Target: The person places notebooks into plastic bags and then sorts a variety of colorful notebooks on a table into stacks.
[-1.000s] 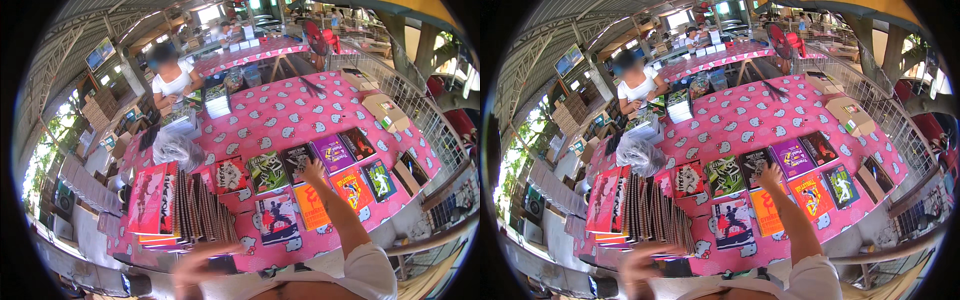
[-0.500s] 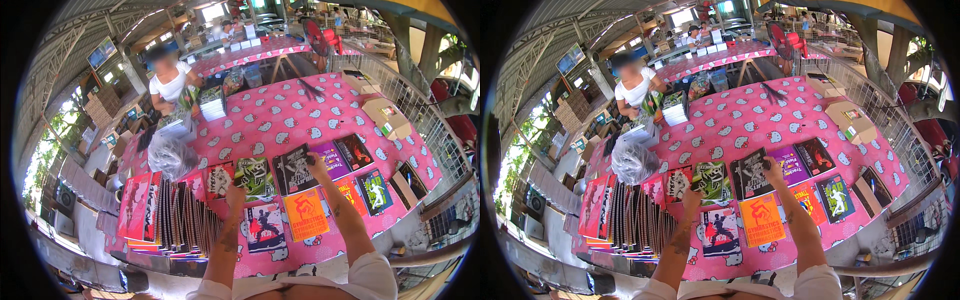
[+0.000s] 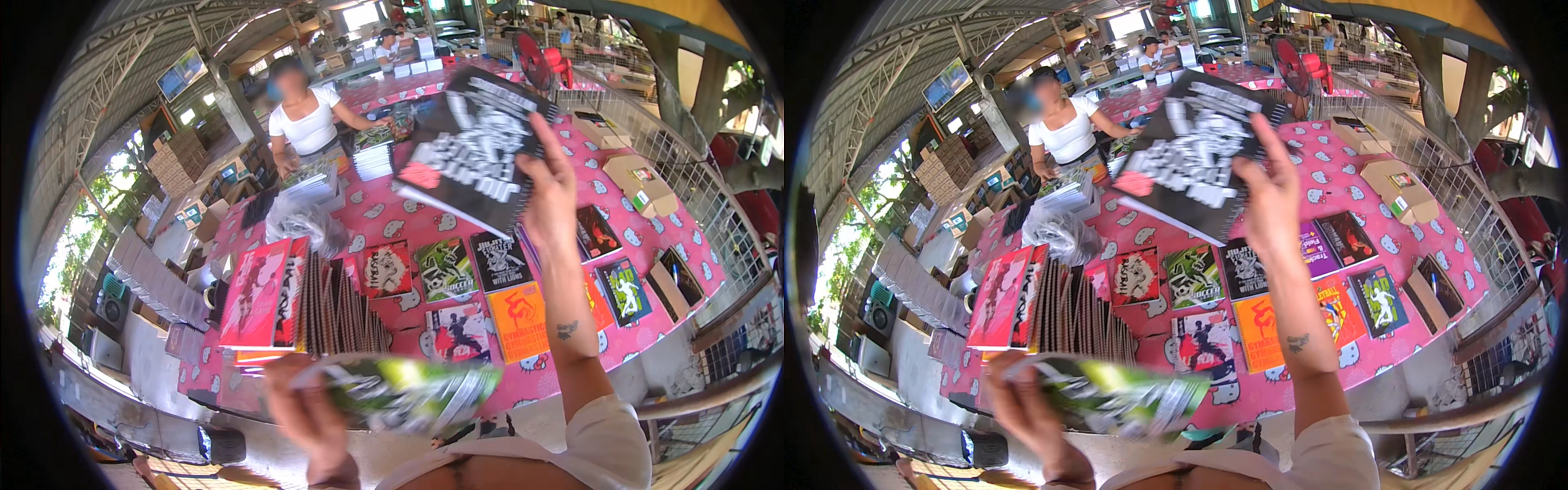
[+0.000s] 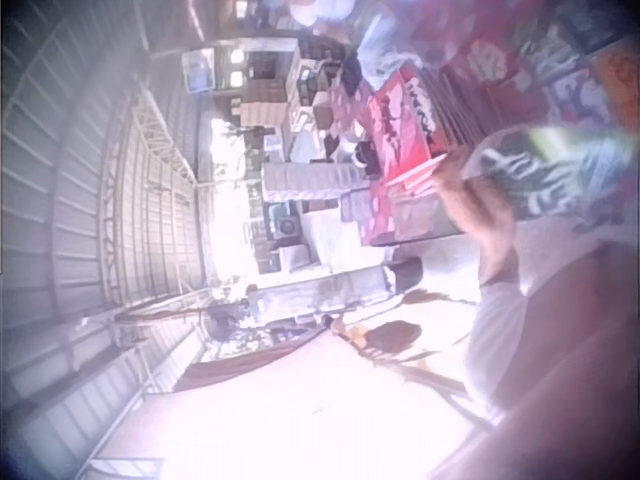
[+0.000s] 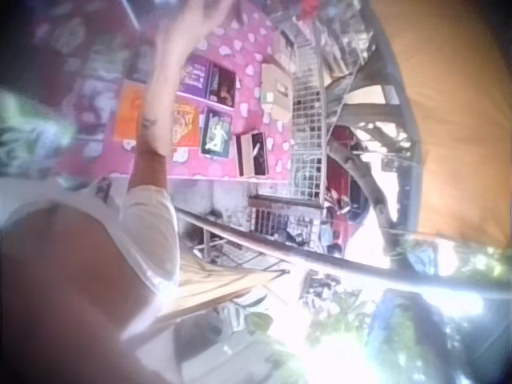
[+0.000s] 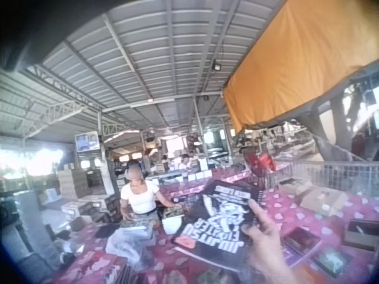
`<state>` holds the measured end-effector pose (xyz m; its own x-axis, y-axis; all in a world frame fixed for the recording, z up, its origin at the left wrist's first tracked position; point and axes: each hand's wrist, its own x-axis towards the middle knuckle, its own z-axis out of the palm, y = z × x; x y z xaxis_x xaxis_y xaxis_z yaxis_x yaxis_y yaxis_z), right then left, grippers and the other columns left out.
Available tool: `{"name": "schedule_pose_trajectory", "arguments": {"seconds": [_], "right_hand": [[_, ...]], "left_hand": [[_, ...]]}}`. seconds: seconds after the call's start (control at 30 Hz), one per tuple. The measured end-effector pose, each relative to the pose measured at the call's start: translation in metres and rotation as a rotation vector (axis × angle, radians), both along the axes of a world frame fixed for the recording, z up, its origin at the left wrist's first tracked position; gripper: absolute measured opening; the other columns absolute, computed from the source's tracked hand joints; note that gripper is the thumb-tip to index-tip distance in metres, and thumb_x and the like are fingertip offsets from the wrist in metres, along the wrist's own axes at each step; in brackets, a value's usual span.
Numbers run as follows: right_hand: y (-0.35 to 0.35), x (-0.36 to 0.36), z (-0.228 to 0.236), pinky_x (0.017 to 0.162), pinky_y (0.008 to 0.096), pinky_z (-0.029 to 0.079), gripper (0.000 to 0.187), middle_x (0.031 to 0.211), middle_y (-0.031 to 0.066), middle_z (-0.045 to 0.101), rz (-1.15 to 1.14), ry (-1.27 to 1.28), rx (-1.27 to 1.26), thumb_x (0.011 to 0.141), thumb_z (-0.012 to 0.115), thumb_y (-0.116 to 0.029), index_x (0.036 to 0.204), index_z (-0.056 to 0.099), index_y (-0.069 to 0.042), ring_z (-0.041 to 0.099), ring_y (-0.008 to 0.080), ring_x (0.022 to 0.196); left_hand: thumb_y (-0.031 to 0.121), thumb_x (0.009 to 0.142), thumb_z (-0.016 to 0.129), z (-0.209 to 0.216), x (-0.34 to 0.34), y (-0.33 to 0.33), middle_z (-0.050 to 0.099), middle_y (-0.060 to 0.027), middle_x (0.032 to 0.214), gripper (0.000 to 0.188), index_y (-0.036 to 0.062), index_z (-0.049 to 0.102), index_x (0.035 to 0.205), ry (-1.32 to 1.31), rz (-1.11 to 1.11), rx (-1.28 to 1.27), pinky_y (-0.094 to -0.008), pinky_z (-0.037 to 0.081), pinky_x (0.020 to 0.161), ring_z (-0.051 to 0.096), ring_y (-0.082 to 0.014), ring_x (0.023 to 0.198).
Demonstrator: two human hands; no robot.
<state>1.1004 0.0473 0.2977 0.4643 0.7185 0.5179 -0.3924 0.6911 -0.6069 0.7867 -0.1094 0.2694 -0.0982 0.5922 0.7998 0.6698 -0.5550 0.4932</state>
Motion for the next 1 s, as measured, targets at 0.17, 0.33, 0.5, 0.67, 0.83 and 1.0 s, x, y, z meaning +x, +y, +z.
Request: {"name": "schedule_pose_trajectory", "arguments": {"seconds": [0.17, 0.33, 0.5, 0.67, 0.83, 1.0], "right_hand": [[-0.024, -0.153, 0.025, 0.09, 0.0281, 0.05, 0.068, 0.143, 0.014, 0.047, 0.49, -0.024, 0.047, 0.085, 0.065, 0.006, 0.146, 0.036, 0.002, 0.059, 0.0126, 0.106], [-0.009, -0.258, -0.023, 0.096, 0.0407, 0.042, 0.065, 0.115, 0.0209, 0.055, 0.071, -1.159, 0.001, 0.081, 0.072, -0.041, 0.134, 0.056, -0.008, 0.051, 0.0346, 0.113], [-0.005, -0.279, -0.068, 0.101, 0.0387, 0.039, 0.061, 0.119, 0.019, 0.046, -0.008, -1.168, -0.157, 0.081, 0.072, -0.038, 0.133, 0.056, -0.011, 0.047, 0.034, 0.116], [-0.023, -0.284, -0.084, 0.102, 0.0412, 0.04, 0.056, 0.125, 0.021, 0.044, -0.004, -0.86, -0.187, 0.09, 0.064, -0.042, 0.134, 0.052, -0.009, 0.048, 0.0373, 0.119], [-0.022, -0.224, -0.13, 0.102, 0.0404, 0.039, 0.055, 0.124, 0.0203, 0.043, -0.093, -0.812, -0.248, 0.091, 0.063, -0.042, 0.135, 0.052, -0.011, 0.046, 0.0358, 0.119], [0.027, -0.03, -0.256, 0.096, 0.0477, 0.048, 0.06, 0.14, 0.0222, 0.042, -0.605, -1.26, -0.709, 0.083, 0.066, -0.044, 0.134, 0.053, -0.015, 0.052, 0.0417, 0.121]], "left_hand": [[0.019, 0.098, 0.052, 0.095, -0.165, -0.046, 0.057, -0.0086, 0.109, 0.028, -0.0003, 0.057, 0.117, -0.084, 0.236, 0.322, -0.0315, 0.036, 0.095, 0.05, -0.0184, 0.104], [0.023, 0.095, 0.048, 0.182, -0.202, 0.035, 0.051, 0.0008, 0.08, 0.038, 0.007, 0.061, 0.127, -0.346, 0.063, 0.233, -0.023, 0.034, 0.058, 0.044, -0.0063, 0.066], [0.031, 0.098, 0.046, 0.119, -0.188, 0.162, 0.059, -0.0178, 0.129, 0.041, 0.0059, 0.057, 0.129, 0.556, -0.271, -0.417, -0.045, 0.039, 0.102, 0.055, -0.0363, 0.118], [0.052, 0.1, 0.039, 0.055, -0.191, 0.163, 0.04, -0.0218, 0.147, 0.062, 0.0107, 0.038, 0.147, 0.855, -0.39, -0.609, -0.0454, 0.026, 0.115, 0.034, -0.0377, 0.14], [0.039, 0.101, 0.044, 0.091, -0.183, 0.109, 0.051, -0.0185, 0.14, 0.053, 0.0015, 0.048, 0.139, 0.524, -0.191, -0.144, -0.042, 0.03, 0.112, 0.044, -0.0349, 0.134], [0.037, 0.1, 0.047, 0.068, -0.112, 0.003, 0.065, -0.0209, 0.113, 0.049, -0.0044, 0.058, 0.123, 0.17, -0.333, 0.156, -0.0438, 0.042, 0.1, 0.059, -0.0314, 0.11]]}}
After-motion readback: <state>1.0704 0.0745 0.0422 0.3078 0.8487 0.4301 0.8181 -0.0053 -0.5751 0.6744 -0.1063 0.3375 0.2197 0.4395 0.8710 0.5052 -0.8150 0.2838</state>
